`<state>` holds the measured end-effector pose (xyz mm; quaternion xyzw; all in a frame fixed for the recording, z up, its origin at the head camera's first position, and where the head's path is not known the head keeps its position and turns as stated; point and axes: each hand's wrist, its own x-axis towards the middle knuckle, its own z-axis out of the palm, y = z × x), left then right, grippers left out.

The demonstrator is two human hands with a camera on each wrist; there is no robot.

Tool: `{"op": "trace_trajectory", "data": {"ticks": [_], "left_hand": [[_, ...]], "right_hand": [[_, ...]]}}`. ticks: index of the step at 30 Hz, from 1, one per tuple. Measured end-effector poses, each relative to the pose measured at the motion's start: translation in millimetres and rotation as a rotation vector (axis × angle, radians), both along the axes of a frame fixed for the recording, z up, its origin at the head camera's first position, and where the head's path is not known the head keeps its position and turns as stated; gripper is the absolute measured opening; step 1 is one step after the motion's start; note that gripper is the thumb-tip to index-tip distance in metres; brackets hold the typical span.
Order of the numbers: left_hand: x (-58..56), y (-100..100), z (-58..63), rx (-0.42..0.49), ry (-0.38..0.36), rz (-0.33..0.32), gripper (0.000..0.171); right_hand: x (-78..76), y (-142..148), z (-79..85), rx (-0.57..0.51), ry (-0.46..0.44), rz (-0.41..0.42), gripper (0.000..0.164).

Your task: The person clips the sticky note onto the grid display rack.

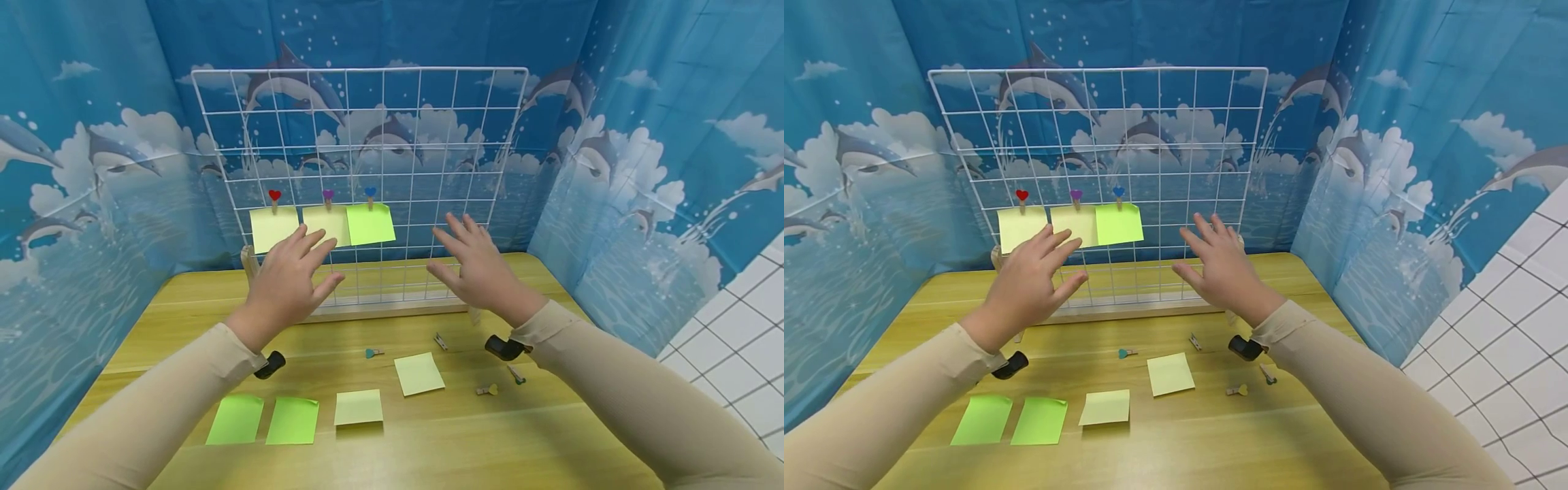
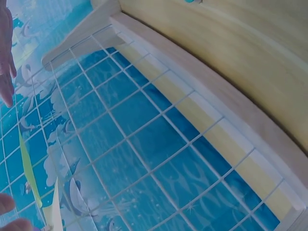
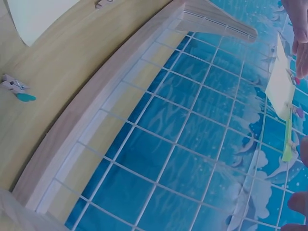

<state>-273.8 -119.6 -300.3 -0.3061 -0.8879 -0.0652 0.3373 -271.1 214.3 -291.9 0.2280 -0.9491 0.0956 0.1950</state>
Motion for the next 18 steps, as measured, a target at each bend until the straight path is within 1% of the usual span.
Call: {"op": "trace_trajectory", "data": {"ticks": [5,12,18], "left_hand": [[3.0,2.5,-6.8,-0.016,-0.01,0.0,0.064],[9.0,6.5,-12.8,-0.052,-0.072,0.028,0.071],[13.8,9.5,-17.5,-0.051,-0.114,0.037,0.075]], "right_hand": [[-0.3,3.6,-5.7,0.024,-0.03,-0.012,0.073],[2.5,6.6,-11.2,0.045,-0.047,-0.009,0.074],[4.5,7.8,-17.6,0.059,-0.051,-0.012,0.077]]}}
